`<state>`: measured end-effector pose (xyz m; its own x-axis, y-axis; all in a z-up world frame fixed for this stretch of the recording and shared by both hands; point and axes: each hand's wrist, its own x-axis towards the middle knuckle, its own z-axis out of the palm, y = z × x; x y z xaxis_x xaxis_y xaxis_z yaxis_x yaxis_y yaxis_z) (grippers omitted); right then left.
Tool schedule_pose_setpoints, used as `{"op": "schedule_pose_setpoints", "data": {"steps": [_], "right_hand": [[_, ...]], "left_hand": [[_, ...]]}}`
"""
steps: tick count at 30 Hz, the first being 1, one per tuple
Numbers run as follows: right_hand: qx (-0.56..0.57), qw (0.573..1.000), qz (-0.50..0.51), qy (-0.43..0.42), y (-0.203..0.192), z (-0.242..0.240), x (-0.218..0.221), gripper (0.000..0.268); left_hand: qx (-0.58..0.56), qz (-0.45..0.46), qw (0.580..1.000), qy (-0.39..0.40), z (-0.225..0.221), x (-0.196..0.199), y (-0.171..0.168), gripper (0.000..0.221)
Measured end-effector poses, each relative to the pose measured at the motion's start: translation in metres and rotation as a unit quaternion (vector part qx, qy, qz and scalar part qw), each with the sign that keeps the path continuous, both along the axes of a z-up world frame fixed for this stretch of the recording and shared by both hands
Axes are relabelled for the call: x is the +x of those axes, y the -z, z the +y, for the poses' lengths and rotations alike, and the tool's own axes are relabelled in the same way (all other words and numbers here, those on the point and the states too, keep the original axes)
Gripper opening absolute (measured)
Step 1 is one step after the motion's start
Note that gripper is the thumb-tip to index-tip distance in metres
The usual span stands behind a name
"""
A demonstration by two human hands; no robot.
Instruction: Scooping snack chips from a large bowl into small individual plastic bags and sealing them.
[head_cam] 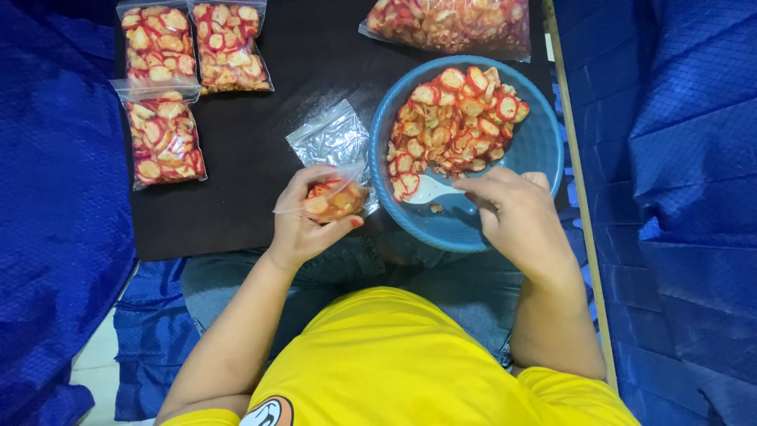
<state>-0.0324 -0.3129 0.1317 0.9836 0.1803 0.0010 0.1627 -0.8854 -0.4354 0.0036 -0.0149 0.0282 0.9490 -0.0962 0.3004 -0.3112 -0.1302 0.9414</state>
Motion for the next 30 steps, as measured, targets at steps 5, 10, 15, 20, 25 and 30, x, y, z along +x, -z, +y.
{"op": "schedule_pose_setpoints", "data": {"steps": [5, 10, 15, 20, 25, 30], "right_hand": [[0.011, 1.0, -0.018, 0.012, -0.009, -0.003, -0.003, 0.03], [0.037, 0.998, -0.048, 0.007, -0.013, -0.009, -0.004, 0.029], [0.058, 0.995, -0.082, -0.012, -0.017, -0.015, -0.004, 0.024], [0.118, 0.99, -0.078, -0.004, -0.057, -0.001, 0.0, 0.034], [0.078, 0.991, -0.105, -0.033, -0.071, 0.003, 0.002, 0.029], [0.066, 0.987, -0.125, -0.079, -0.082, 0.016, 0.011, 0.028]], "left_hand": [[0.071, -0.016, 0.997, -0.006, -0.002, -0.005, 0.002, 0.079], [0.04, -0.029, 0.999, 0.02, -0.004, -0.009, -0.011, 0.079], [0.002, -0.009, 0.995, 0.097, -0.001, -0.008, -0.034, 0.093], [0.083, 0.032, 0.985, 0.148, 0.003, -0.002, -0.064, 0.083], [0.1, 0.028, 0.98, 0.168, -0.001, 0.002, -0.065, 0.082], [0.12, 0.056, 0.974, 0.183, -0.005, 0.007, -0.07, 0.06]]}}
